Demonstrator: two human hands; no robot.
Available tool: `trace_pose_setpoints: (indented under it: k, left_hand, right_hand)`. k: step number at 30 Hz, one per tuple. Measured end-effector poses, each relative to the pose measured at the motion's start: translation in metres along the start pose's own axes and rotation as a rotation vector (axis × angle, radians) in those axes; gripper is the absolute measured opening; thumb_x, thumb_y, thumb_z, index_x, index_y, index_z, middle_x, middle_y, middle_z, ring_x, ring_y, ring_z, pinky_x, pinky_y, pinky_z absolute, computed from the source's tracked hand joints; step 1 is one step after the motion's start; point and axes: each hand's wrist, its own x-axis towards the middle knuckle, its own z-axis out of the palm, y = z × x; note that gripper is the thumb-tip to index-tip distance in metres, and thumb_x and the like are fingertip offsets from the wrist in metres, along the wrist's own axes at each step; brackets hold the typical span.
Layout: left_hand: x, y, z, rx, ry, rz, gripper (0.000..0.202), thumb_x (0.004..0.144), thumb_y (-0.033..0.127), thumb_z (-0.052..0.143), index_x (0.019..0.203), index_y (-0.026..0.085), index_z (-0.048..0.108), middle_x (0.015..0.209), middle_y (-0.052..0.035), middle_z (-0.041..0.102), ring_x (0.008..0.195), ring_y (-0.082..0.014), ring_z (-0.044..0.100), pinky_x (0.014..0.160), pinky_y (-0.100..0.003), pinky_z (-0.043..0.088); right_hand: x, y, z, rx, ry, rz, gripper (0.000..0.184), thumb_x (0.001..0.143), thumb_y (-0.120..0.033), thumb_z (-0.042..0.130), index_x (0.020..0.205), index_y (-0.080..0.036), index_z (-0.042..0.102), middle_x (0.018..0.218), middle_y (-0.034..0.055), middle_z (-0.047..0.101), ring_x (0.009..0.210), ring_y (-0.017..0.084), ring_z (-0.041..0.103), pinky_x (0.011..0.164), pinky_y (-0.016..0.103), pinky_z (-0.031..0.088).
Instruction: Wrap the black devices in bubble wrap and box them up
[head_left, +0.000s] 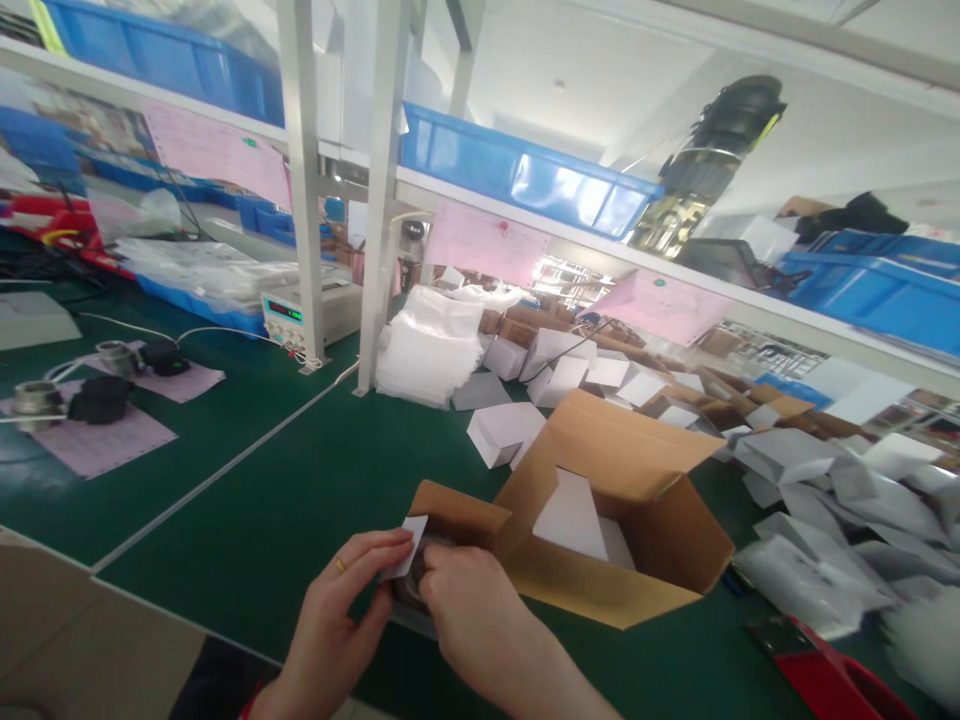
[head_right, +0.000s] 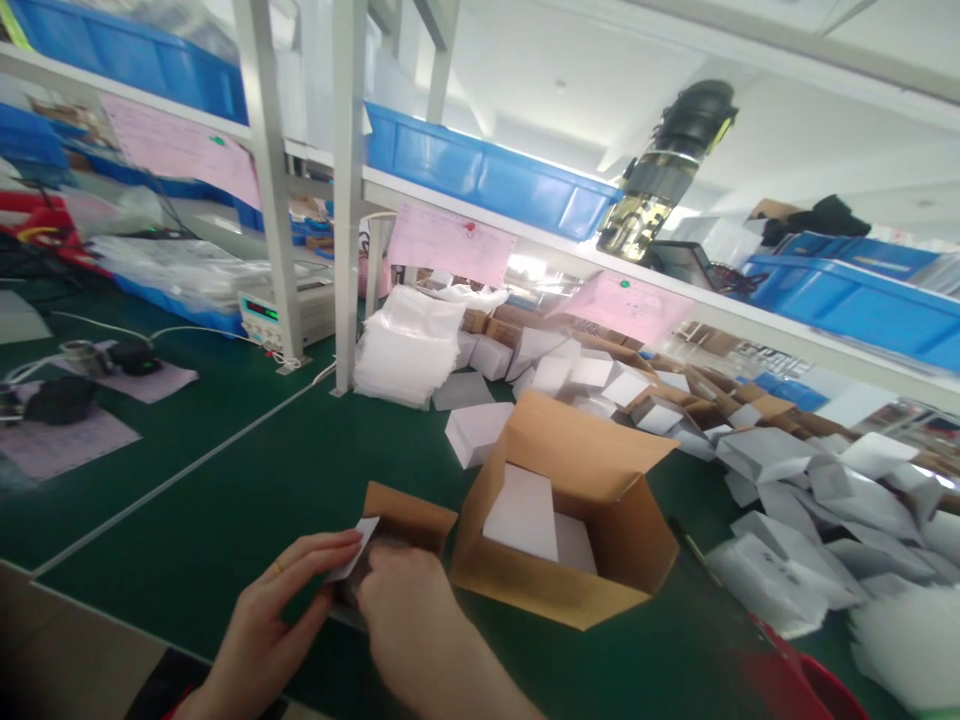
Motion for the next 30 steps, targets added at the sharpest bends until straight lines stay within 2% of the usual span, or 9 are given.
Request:
trace_pose_setpoints:
  k: [4, 7, 12, 15, 18, 21, 24, 26, 30]
  left_hand:
    - [-0.003, -0.012, -0.003, 0.030, -0.155, 0.177, 0.038, 0.090, 0.017, 0.063, 0.128, 0.025, 0.065, 0.128, -0.0087, 0.071, 0.119, -0.0219, 0.068, 0.098, -0.029, 0.059]
    - [-0.004, -0.024, -0.001, 0.052, -0.230, 0.264, 0.039, 0.091, 0.023, 0.068, 0.130, 0.026, 0.063, 0.131, -0.0087, 0.070, 0.129, -0.0248, 0.062, 0.104, -0.036, 0.057]
    - [-0.005, -0.027, 0.007, -0.045, -0.215, 0.264, 0.028, 0.096, 0.022, 0.064, 0.124, 0.024, 0.065, 0.123, -0.0084, 0.072, 0.127, -0.0233, 0.063, 0.100, -0.034, 0.058]
    - [-0.013, -0.019, 0.012, -0.099, -0.214, 0.303, 0.022, 0.099, 0.028, 0.061, 0.120, 0.022, 0.066, 0.116, -0.0081, 0.073, 0.124, -0.0216, 0.063, 0.099, -0.031, 0.058]
    - [-0.024, -0.009, 0.018, -0.126, -0.216, 0.290, 0.021, 0.099, 0.030, 0.061, 0.116, 0.021, 0.067, 0.112, -0.0072, 0.073, 0.124, -0.0205, 0.060, 0.100, -0.028, 0.056]
    - [-0.032, 0.001, 0.022, -0.156, -0.228, 0.237, 0.017, 0.099, 0.026, 0.062, 0.115, 0.021, 0.066, 0.110, -0.0056, 0.072, 0.123, -0.0192, 0.057, 0.100, -0.027, 0.053]
    - [-0.035, 0.006, 0.025, -0.182, -0.238, 0.213, 0.017, 0.098, 0.018, 0.061, 0.114, 0.021, 0.067, 0.109, -0.0054, 0.071, 0.119, -0.0189, 0.057, 0.099, -0.027, 0.053]
    - [-0.038, 0.008, 0.027, -0.177, -0.230, 0.204, 0.020, 0.097, 0.014, 0.061, 0.114, 0.022, 0.067, 0.108, -0.0057, 0.071, 0.117, -0.0197, 0.057, 0.098, -0.028, 0.054]
    - [-0.051, 0.002, 0.030, -0.166, -0.253, 0.111, 0.031, 0.096, 0.016, 0.062, 0.124, 0.029, 0.066, 0.112, -0.0053, 0.070, 0.105, -0.0186, 0.065, 0.088, -0.025, 0.060]
  right_hand:
    - [-0.015, 0.011, -0.001, 0.257, 0.120, -0.045, 0.024, 0.092, -0.008, 0.052, 0.099, -0.015, 0.074, 0.107, 0.0086, 0.076, 0.098, 0.020, 0.071, 0.089, 0.027, 0.054]
    - [-0.033, 0.019, 0.012, 0.582, 0.418, -0.046, 0.026, 0.095, -0.010, 0.050, 0.094, -0.019, 0.074, 0.103, 0.0046, 0.074, 0.096, 0.016, 0.068, 0.090, 0.023, 0.052]
    - [-0.053, 0.022, 0.080, 0.977, 0.999, 0.370, 0.027, 0.103, -0.032, 0.045, 0.100, -0.020, 0.069, 0.101, 0.0109, 0.070, 0.095, 0.021, 0.068, 0.084, 0.030, 0.057]
    - [-0.054, 0.017, 0.130, 1.242, 1.080, 0.635, 0.033, 0.098, -0.047, 0.055, 0.111, -0.019, 0.067, 0.113, 0.0125, 0.073, 0.105, 0.024, 0.069, 0.091, 0.032, 0.058]
    - [-0.051, 0.012, 0.160, 1.563, 1.074, 0.743, 0.048, 0.087, -0.058, 0.069, 0.119, -0.021, 0.069, 0.131, 0.0100, 0.069, 0.125, 0.026, 0.062, 0.103, 0.032, 0.053]
    - [-0.042, 0.014, 0.163, 1.790, 0.946, 0.597, 0.057, 0.078, -0.060, 0.077, 0.121, -0.022, 0.069, 0.128, 0.0092, 0.071, 0.120, 0.028, 0.066, 0.100, 0.036, 0.055]
    - [-0.031, 0.021, 0.154, 1.833, 0.849, 0.400, 0.058, 0.070, -0.059, 0.084, 0.111, -0.021, 0.072, 0.105, 0.0078, 0.078, 0.094, 0.027, 0.073, 0.085, 0.039, 0.060]
    - [-0.027, 0.023, 0.147, 1.677, 0.909, 0.357, 0.049, 0.074, -0.059, 0.082, 0.103, -0.021, 0.074, 0.097, 0.0069, 0.077, 0.088, 0.025, 0.072, 0.081, 0.037, 0.060]
    - [-0.037, 0.021, 0.139, 1.284, 1.091, 0.171, 0.043, 0.087, -0.066, 0.064, 0.102, -0.028, 0.078, 0.115, 0.0100, 0.074, 0.108, 0.029, 0.069, 0.094, 0.041, 0.055]
